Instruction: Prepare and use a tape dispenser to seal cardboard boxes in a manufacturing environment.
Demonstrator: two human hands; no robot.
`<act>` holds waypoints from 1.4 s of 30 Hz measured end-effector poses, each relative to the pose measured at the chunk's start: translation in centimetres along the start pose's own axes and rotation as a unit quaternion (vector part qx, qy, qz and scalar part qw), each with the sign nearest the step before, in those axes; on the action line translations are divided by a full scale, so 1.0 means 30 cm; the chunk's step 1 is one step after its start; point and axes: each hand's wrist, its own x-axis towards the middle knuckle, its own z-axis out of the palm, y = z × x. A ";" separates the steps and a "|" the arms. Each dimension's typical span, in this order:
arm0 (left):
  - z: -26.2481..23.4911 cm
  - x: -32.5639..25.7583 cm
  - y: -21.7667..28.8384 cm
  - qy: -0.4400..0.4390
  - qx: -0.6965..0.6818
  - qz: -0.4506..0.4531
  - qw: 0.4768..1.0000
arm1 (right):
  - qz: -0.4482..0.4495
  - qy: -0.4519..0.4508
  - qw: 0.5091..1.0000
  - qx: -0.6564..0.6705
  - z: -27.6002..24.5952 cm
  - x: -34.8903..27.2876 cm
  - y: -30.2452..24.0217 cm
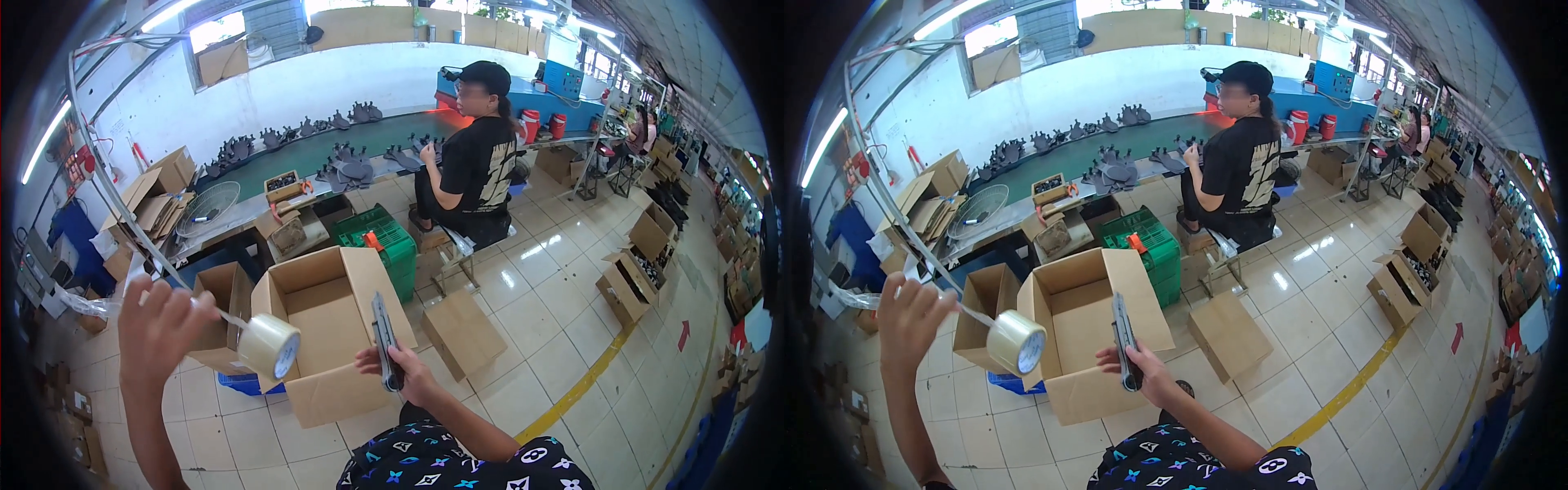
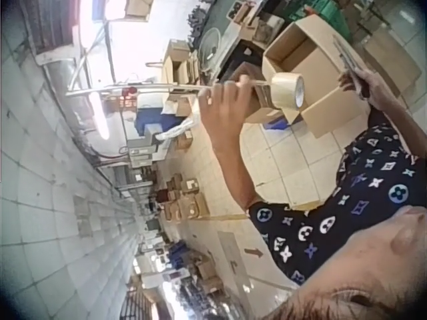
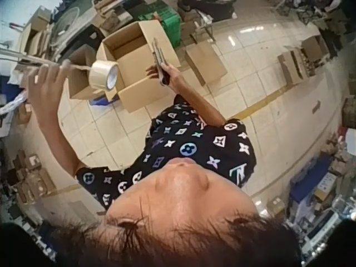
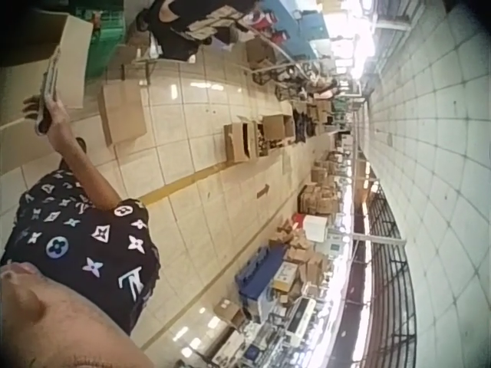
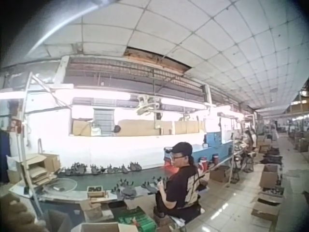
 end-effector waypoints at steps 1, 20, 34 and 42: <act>-0.024 -0.008 0.019 -0.013 0.002 -0.005 1.000 | -0.018 -0.012 1.000 -0.006 0.025 0.016 0.000; -0.093 -0.186 0.625 0.523 0.009 -0.149 0.839 | 0.268 -0.161 0.944 -0.108 0.233 -0.192 0.006; -0.139 -0.174 0.634 0.512 0.120 -0.304 0.794 | 0.247 -0.358 0.785 -0.442 0.305 -0.166 -0.326; -0.161 -0.204 0.637 0.476 0.170 -0.330 0.797 | 0.260 -0.406 0.765 -0.427 0.364 -0.146 -0.303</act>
